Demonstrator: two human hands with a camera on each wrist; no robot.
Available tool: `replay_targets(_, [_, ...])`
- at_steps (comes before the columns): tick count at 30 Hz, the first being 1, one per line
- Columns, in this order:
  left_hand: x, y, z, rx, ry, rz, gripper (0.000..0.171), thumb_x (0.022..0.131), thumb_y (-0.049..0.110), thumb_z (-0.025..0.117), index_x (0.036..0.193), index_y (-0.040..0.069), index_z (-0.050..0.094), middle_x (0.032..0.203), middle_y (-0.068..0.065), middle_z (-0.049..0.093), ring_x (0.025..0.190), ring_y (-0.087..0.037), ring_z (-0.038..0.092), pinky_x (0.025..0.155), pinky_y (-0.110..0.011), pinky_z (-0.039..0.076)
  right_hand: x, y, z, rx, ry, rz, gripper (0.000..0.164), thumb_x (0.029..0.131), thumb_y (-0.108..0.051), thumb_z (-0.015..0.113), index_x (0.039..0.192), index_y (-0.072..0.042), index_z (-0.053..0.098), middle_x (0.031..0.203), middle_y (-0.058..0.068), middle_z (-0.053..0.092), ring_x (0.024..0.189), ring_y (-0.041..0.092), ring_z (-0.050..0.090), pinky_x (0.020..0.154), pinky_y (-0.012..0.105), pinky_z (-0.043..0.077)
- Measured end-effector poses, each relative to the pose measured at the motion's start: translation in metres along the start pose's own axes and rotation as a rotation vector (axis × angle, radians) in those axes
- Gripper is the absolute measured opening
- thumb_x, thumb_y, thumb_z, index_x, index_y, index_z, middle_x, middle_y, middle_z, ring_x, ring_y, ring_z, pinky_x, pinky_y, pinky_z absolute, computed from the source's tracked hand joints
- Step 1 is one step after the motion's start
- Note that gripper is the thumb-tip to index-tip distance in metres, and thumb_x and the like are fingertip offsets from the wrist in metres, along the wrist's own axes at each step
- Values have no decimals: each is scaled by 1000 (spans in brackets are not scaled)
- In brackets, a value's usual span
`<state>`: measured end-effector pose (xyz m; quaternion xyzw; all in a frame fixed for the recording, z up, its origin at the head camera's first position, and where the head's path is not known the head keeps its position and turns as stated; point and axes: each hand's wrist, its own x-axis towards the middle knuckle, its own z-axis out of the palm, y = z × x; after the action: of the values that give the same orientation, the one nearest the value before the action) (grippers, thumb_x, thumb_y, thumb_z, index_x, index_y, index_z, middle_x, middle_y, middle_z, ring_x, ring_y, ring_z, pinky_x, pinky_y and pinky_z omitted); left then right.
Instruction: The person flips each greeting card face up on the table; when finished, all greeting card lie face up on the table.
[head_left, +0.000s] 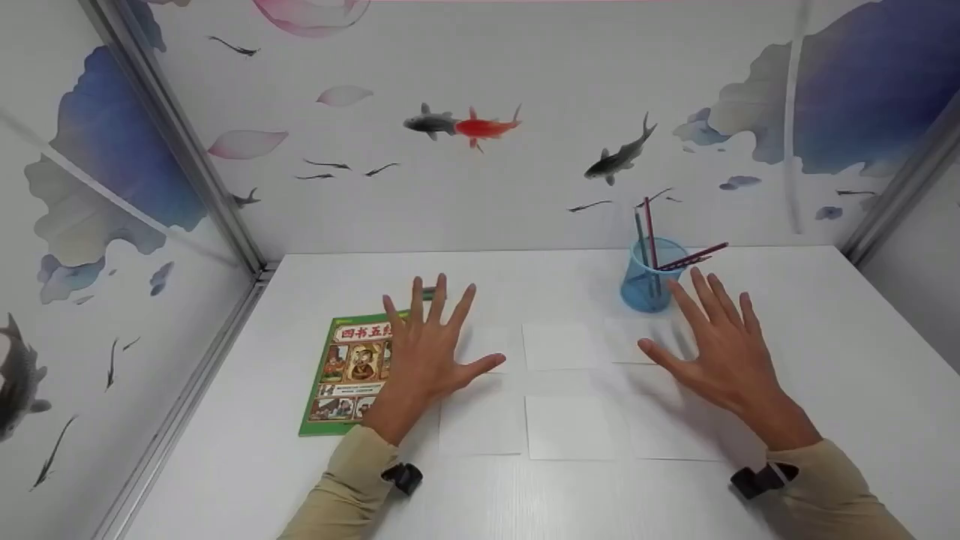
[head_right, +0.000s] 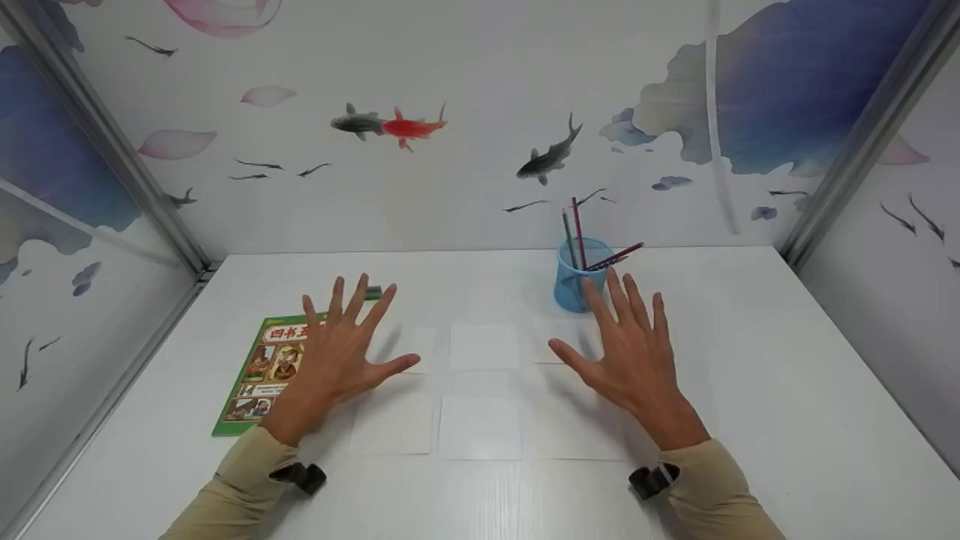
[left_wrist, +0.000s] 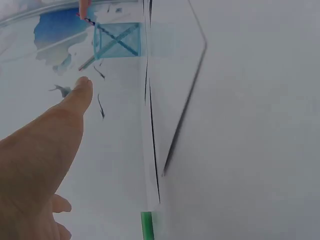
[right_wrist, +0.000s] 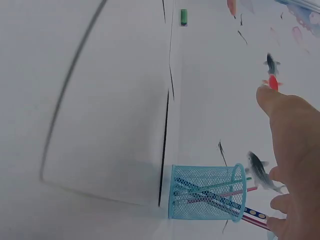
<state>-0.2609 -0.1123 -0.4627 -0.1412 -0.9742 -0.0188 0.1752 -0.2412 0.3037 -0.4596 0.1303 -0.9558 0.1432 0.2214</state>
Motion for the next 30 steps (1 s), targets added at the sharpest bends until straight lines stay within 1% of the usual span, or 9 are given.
replay_targets(3, [1,16,2,-45,22,54,106,88,92,52,172,29,33,179,-16,29,166,-48,24,124,-83,18,-5,2,-4,72,36,-36,92,92,-53,80,169,-22,40,177,19,32,163,45,30,130,73,18])
replay_targets(6, [0,36,2,-133,17,118,93,95,81,59,167,24,44,175,-16,38,163,-45,34,126,-77,25,-10,3,-8,162,-1,-55,83,94,-44,83,165,-20,47,173,18,39,156,48,41,121,77,33])
replay_targets(10, [-2,68,-1,-244,-37,206,72,102,64,64,158,19,56,168,-11,50,158,-36,44,129,-64,33,-17,6,-10,271,-162,-47,61,99,-41,80,152,-17,61,157,11,59,140,39,58,108,70,51])
replay_targets(13, [-4,92,-4,-298,-72,285,62,105,56,65,153,17,61,159,-7,60,152,-29,52,129,-52,39,-20,9,-10,317,-308,-43,43,100,-39,80,135,-17,72,133,2,72,120,26,68,100,52,61])
replay_targets(16, [-5,114,-5,-336,-114,366,57,106,51,67,149,14,65,151,-3,67,146,-22,59,125,-43,45,-20,13,-11,325,-444,-42,35,99,-44,80,123,-20,75,115,-6,74,104,16,67,90,35,62])
replay_targets(18, [-5,127,-6,-343,-168,407,56,107,51,66,149,15,65,148,0,68,143,-18,60,123,-38,47,-21,15,-11,329,-516,-43,36,96,-48,81,119,-21,74,110,-9,71,101,13,65,88,28,60])
replay_targets(21, [-4,144,-6,-337,-262,450,55,107,52,64,149,17,66,148,3,68,141,-14,61,120,-33,48,-22,16,-14,296,-601,-30,46,91,-58,83,118,-22,72,111,-9,66,104,12,60,91,29,58])
replay_targets(26, [1,165,-6,-320,-385,473,56,106,56,64,150,23,65,150,8,65,140,-10,59,119,-29,49,-23,15,-23,212,-702,-17,73,79,-66,90,129,-19,66,127,-3,61,119,19,54,105,47,57])
replay_targets(30, [4,171,-5,-318,-408,496,58,104,59,65,152,25,63,151,9,63,138,-9,60,116,-27,50,-21,10,-28,196,-753,-34,84,73,-63,95,134,-15,61,134,4,57,124,25,50,109,58,52])
